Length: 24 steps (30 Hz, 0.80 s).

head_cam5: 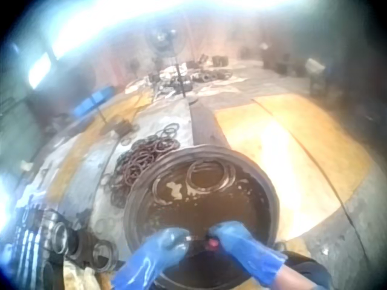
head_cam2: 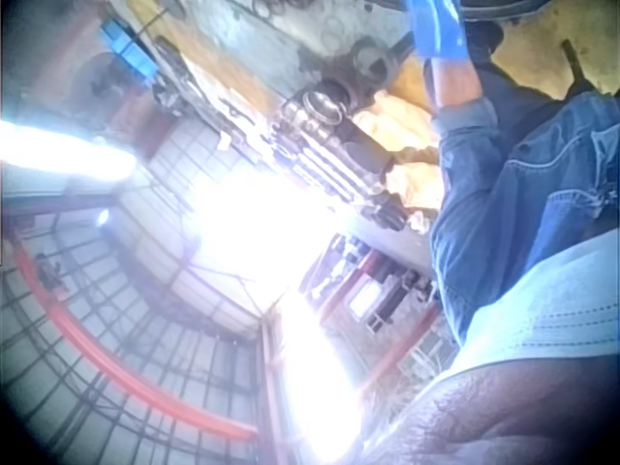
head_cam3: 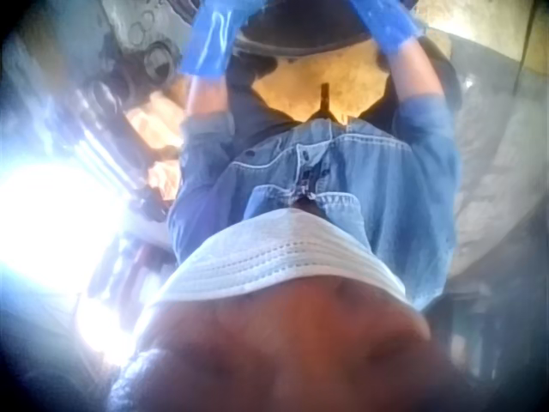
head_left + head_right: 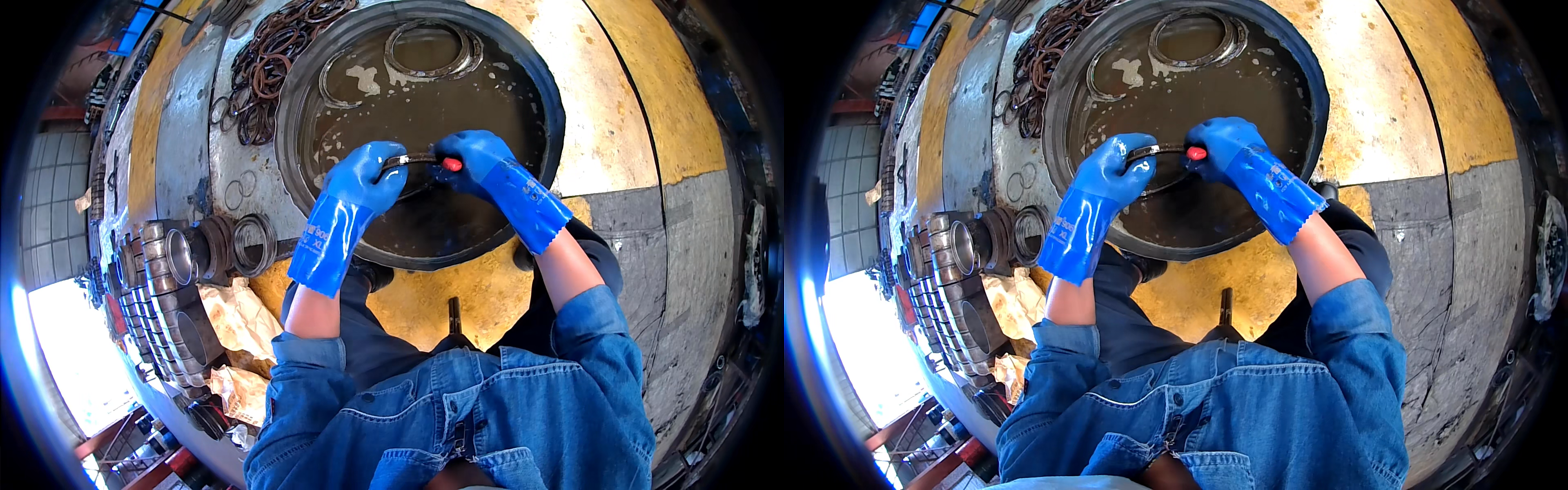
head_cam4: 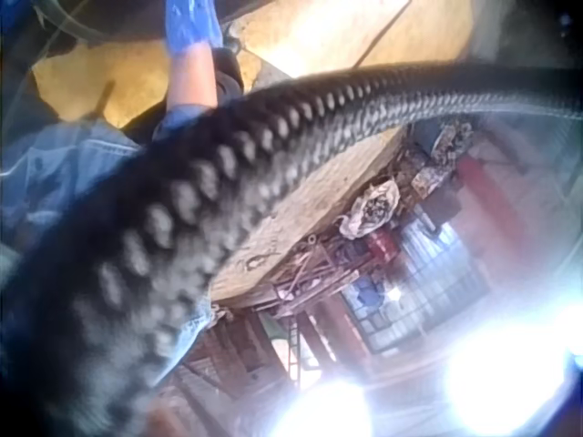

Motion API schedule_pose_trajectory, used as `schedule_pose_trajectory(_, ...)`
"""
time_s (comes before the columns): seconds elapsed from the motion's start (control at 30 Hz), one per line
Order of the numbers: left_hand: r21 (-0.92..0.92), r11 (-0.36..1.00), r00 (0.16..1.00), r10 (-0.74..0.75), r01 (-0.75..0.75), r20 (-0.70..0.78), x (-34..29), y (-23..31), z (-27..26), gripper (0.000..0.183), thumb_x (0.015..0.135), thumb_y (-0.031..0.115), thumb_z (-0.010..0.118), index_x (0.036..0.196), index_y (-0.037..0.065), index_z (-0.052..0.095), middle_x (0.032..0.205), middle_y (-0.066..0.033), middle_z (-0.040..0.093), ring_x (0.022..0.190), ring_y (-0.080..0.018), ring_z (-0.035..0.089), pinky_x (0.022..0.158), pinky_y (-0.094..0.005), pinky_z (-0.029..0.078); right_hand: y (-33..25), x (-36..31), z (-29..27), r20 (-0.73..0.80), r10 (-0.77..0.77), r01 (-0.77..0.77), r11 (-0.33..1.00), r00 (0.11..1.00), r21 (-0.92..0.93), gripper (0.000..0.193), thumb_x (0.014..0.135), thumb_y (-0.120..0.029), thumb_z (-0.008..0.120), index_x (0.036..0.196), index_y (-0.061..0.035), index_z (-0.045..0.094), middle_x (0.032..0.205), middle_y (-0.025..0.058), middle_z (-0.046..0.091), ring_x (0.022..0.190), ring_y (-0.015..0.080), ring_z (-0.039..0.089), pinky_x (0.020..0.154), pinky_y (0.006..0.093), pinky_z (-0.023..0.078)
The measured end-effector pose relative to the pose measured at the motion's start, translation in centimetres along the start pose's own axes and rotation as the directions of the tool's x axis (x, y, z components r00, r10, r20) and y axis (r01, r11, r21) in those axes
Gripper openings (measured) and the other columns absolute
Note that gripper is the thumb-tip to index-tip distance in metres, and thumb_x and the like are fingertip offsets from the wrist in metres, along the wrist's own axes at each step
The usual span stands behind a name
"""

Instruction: The person cleans metal rings in a basin of liquid using a brush. They pick up the rings one at a time, scrub the surfaces with the brush, and submerge them back in the liquid.

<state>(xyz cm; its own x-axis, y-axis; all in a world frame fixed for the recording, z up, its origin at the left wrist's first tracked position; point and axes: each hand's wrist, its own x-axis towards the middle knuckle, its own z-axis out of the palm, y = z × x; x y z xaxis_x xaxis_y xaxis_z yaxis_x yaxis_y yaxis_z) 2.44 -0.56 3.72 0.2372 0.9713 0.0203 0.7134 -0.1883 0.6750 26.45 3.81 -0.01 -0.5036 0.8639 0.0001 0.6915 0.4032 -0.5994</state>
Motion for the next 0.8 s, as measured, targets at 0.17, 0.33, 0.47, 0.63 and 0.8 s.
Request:
schedule_pose_trajectory(0.17,-0.540,0.691,0.859,-0.493,0.481,0.135,1.2,0.8,-1.7,0.025,0.098,0.018,0.070,0.120,0.005,0.072,0.088,-0.0061,0.075,0.063,-0.0067,0.062,0.051,-0.0213,0.044,2.0,-0.4,1.7,-0.001,0.358,-0.315,0.821,0.934,0.477,0.024,0.091,-0.035,0.074,0.100,-0.0142,0.078,0.094,0.0111,0.077,0.087,0.0288,0.074,0.082,0.0402,0.057)
schedule_pose_trajectory(0.33,-0.763,0.445,0.795,-0.589,0.469,0.145,0.6,-2.9,-3.2,0.030,0.099,0.023,0.069,0.125,0.007,0.071,0.086,-0.0054,0.075,0.051,-0.0035,0.048,0.047,-0.0194,0.034,-0.6,0.1,-0.3,-0.116,0.415,-0.188,0.621,0.902,0.761,0.025,0.098,-0.019,0.073,0.112,0.0015,0.075,0.098,0.0037,0.076,0.088,0.0099,0.067,0.083,0.0267,0.056)
schedule_pose_trajectory(0.47,-0.760,0.457,0.807,-0.572,0.462,0.147,0.5,-2.4,-2.8,0.029,0.099,0.021,0.070,0.124,0.007,0.072,0.086,-0.0075,0.074,0.050,-0.0047,0.047,0.044,-0.0199,0.032,-3.1,0.4,-1.8,-0.272,0.090,0.139,0.683,0.958,0.717,0.025,0.098,-0.017,0.073,0.117,-0.0014,0.075,0.098,0.0051,0.077,0.090,0.0102,0.068,0.086,0.0273,0.056)
schedule_pose_trajectory(0.63,-0.879,0.286,0.830,-0.523,0.383,0.191,0.5,-1.6,-2.3,0.033,0.103,0.018,0.064,0.133,0.004,0.066,0.072,-0.0020,0.064,0.046,-0.0045,0.044,0.042,-0.0212,0.029,-2.1,0.6,-0.8,-0.269,0.306,-0.040,0.725,0.914,0.688,0.025,0.093,-0.022,0.073,0.107,-0.0026,0.077,0.087,0.0101,0.077,0.081,0.0130,0.072,0.077,0.0301,0.057)
schedule_pose_trajectory(0.8,-0.902,0.286,0.855,-0.497,0.324,0.149,0.6,-1.3,-2.1,0.043,0.104,0.019,0.063,0.143,0.002,0.057,0.068,-0.0017,0.062,0.042,-0.0052,0.042,0.042,-0.0231,0.029,-1.2,0.2,0.6,0.042,0.524,-0.406,0.605,0.851,0.685,0.027,0.091,-0.028,0.070,0.098,-0.0036,0.078,0.082,0.0089,0.076,0.077,0.0143,0.071,0.075,0.0309,0.056)
